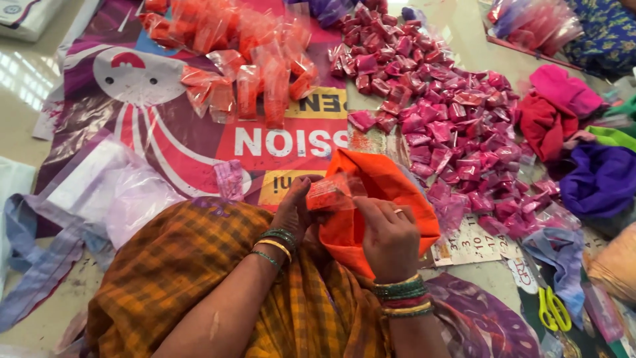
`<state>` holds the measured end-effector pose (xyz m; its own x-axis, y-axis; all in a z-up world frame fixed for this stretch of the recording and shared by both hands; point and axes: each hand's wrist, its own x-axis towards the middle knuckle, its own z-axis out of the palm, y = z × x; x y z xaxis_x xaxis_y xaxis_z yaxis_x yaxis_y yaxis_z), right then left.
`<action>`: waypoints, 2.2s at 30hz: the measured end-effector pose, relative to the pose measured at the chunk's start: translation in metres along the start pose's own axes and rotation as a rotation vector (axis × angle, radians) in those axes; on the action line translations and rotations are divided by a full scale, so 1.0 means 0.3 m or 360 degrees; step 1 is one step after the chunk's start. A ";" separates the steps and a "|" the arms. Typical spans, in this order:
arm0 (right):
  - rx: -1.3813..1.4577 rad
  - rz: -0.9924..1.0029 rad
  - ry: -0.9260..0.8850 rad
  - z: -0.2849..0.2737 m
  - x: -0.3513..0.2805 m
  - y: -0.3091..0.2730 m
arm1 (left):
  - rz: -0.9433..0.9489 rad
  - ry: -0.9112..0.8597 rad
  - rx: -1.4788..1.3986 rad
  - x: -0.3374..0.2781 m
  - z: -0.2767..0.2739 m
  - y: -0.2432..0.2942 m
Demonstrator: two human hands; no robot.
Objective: The person fills small plastic bags with a red powder using a spoon and organizes them into larger containers.
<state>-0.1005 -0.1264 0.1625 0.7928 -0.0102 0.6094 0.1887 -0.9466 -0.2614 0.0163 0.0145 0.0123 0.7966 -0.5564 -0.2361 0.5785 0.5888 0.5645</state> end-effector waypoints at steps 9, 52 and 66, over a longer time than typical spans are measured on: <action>0.0093 0.0977 0.0191 -0.052 -0.067 0.160 | -0.0176 -0.0118 -0.0755 0.061 -0.052 -0.039; -0.0312 0.0160 -0.0541 0.841 0.768 0.575 | 0.0134 0.0908 -0.0285 0.157 -0.081 -0.021; -0.0709 0.0486 -0.0469 -0.332 -0.086 0.706 | 0.0220 0.0741 -0.0199 0.190 -0.179 -0.124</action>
<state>-0.1388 -0.3588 0.1660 0.9117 -0.2727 0.3071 -0.2820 -0.9593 -0.0146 0.0495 -0.0075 -0.0645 0.8443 -0.1642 -0.5101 0.4560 0.7201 0.5230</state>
